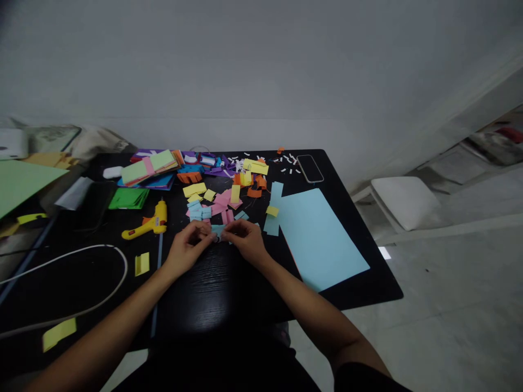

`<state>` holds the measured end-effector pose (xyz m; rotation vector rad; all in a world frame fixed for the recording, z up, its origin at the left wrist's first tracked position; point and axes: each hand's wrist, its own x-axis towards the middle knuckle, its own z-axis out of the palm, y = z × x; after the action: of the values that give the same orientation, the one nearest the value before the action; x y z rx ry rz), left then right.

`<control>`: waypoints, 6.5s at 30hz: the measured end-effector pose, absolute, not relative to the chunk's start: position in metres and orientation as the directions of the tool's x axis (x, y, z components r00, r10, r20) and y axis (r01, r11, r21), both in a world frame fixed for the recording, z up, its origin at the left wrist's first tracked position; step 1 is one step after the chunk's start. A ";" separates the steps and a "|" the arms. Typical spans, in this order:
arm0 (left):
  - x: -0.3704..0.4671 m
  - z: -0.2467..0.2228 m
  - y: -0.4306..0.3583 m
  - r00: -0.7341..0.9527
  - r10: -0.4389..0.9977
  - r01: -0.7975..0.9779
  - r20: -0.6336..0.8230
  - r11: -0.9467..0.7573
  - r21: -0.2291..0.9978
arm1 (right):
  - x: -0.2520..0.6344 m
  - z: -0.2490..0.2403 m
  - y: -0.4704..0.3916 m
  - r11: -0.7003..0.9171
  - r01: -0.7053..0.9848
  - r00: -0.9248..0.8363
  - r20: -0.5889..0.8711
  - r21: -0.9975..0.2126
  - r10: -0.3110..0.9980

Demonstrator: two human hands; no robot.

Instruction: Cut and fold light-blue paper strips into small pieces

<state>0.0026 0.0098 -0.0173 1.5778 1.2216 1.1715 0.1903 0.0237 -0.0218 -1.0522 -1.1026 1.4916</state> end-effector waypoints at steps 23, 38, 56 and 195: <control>0.000 -0.013 0.011 0.188 0.972 0.116 0.143 -0.167 0.979 | 0.189 -0.019 0.019 -0.104 -0.171 -0.225 -0.064 -0.980 0.972; 0.002 -0.012 0.005 0.154 0.974 0.220 0.164 -0.196 0.956 | 0.189 -0.016 0.013 -0.021 -0.065 -0.153 -0.011 -0.998 0.988; 0.003 -0.015 0.005 0.154 0.976 0.245 0.156 -0.191 0.950 | 0.188 -0.020 0.012 -0.047 -0.120 -0.109 -0.033 -0.992 0.994; -0.002 -0.011 0.007 0.184 0.885 0.384 0.427 -0.465 0.798 | 0.187 -0.022 0.010 0.039 -0.044 -0.130 0.045 -0.998 0.991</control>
<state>-0.0018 0.0070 -0.0106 1.9393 1.1869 1.2463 0.1866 0.0097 -0.0224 -1.0828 -1.2938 1.2920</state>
